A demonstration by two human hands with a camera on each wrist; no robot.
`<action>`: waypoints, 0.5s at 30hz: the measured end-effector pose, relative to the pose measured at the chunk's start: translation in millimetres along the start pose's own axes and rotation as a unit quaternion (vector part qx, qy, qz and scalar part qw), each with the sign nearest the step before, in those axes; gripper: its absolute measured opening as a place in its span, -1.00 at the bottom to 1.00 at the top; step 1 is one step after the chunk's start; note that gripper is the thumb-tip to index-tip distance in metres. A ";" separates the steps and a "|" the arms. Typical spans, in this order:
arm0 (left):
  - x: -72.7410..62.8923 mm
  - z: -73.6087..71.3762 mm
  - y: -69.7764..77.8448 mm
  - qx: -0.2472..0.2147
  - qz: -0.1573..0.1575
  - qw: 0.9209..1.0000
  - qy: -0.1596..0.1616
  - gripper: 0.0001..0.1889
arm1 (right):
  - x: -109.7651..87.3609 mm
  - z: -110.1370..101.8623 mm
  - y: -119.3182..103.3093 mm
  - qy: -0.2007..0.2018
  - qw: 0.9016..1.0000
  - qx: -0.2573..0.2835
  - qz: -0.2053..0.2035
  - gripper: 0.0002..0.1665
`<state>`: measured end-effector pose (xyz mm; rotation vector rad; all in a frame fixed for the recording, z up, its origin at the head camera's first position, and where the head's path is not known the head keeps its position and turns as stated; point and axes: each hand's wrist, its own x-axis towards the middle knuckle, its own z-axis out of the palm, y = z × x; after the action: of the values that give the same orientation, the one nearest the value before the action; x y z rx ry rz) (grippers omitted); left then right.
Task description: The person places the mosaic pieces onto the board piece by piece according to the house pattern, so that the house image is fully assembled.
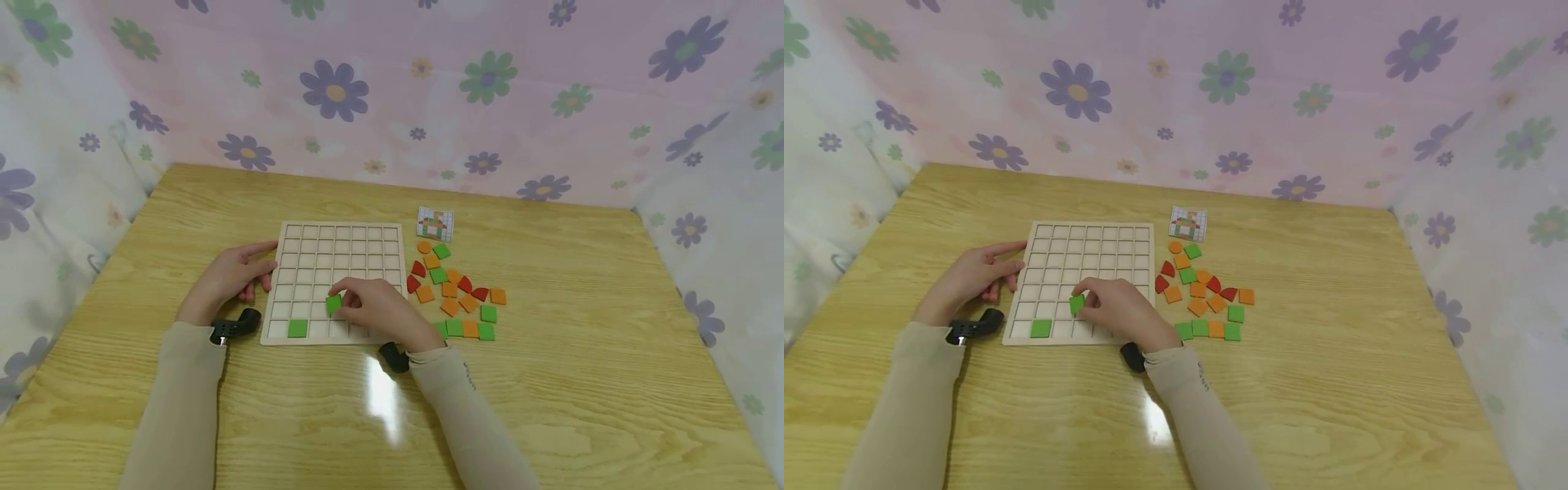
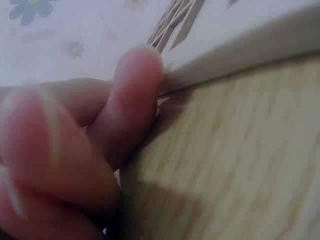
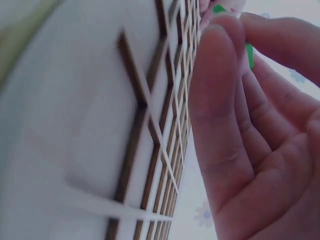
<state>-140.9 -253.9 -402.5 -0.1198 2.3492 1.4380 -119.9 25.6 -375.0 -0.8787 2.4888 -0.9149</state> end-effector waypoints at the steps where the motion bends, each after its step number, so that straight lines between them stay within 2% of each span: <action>1: 0.2 0.7 0.3 -0.003 -0.003 1.000 0.001 -0.39 | 0.2 1.4 -1.1 -0.001 1.000 -0.003 0.000 -0.75; 8: 0.4 2.1 1.0 -0.004 -0.004 1.000 0.007 -0.41 | 8.5 13.7 -11.9 0.008 1.000 -0.024 -0.004 -0.74; 15: 0.4 1.5 -1.2 0.008 0.004 1.000 0.005 -0.39 | 15.7 22.9 -16.8 0.018 1.000 0.005 0.007 -0.74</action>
<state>-140.5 -253.1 -404.2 -0.1135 2.3710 1.4261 -112.8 -5.3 -382.1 -0.8471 2.5158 -0.9457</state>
